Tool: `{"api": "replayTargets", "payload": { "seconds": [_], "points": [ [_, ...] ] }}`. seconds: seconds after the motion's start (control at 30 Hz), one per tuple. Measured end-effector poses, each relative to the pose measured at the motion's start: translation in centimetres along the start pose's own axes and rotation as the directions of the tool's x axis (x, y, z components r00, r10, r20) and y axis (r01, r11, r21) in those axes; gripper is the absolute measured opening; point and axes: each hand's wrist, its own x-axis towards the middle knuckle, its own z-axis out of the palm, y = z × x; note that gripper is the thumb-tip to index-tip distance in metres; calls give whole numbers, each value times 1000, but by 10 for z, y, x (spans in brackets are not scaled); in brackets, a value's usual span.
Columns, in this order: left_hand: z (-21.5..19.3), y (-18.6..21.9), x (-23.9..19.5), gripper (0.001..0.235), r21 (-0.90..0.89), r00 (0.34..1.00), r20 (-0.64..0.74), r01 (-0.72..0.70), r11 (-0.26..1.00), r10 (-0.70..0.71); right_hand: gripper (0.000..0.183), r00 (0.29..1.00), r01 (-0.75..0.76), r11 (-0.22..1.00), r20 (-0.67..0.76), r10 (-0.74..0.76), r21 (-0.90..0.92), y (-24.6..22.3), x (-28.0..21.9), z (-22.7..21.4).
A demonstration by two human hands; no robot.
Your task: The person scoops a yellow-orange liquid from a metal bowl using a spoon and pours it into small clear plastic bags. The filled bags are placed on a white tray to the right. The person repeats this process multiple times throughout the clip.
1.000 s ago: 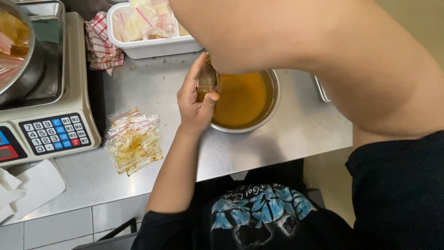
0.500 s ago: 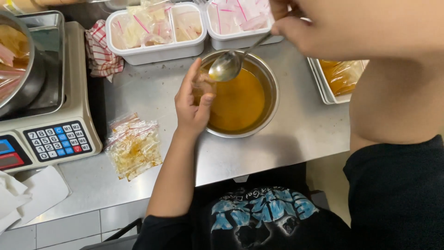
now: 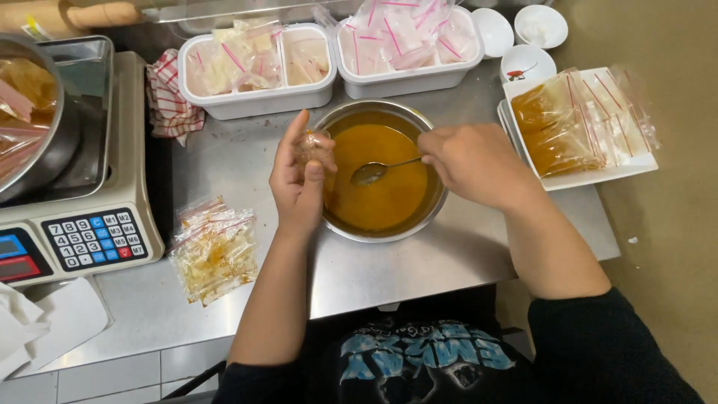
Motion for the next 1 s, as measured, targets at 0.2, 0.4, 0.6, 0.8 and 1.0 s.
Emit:
{"api": "replayTargets", "payload": {
  "seconds": [0.2, 0.4, 0.6, 0.8, 1.0],
  "points": [
    [-1, -2, 2, 54, -39, 1000, -14, 25, 999, -26, 14, 984, 61, 995, -163, -73, -78, -5, 11, 23],
    [2, 0, -1, 54, -57, 998, -24, 52, 997, -54, 15, 941, 74, 982, -314, -127, -176, 1, 7, 37],
    [1, -3, -3, 52, -43, 996, -40, 73, 996, -75, 14, 969, 27, 987, -238, -64, -157, -1, -16, 23],
    [-1, -1, 0, 53, -76, 998, -41, 37, 996, -40, 14, 986, -66, 980, -164, 36, -185, 0, -34, 23],
    [-3, -1, 1, 52, -82, 997, -69, 20, 996, -25, 13, 974, 99, 990, -193, -116, -97, -13, -26, 26]
  ]
}}
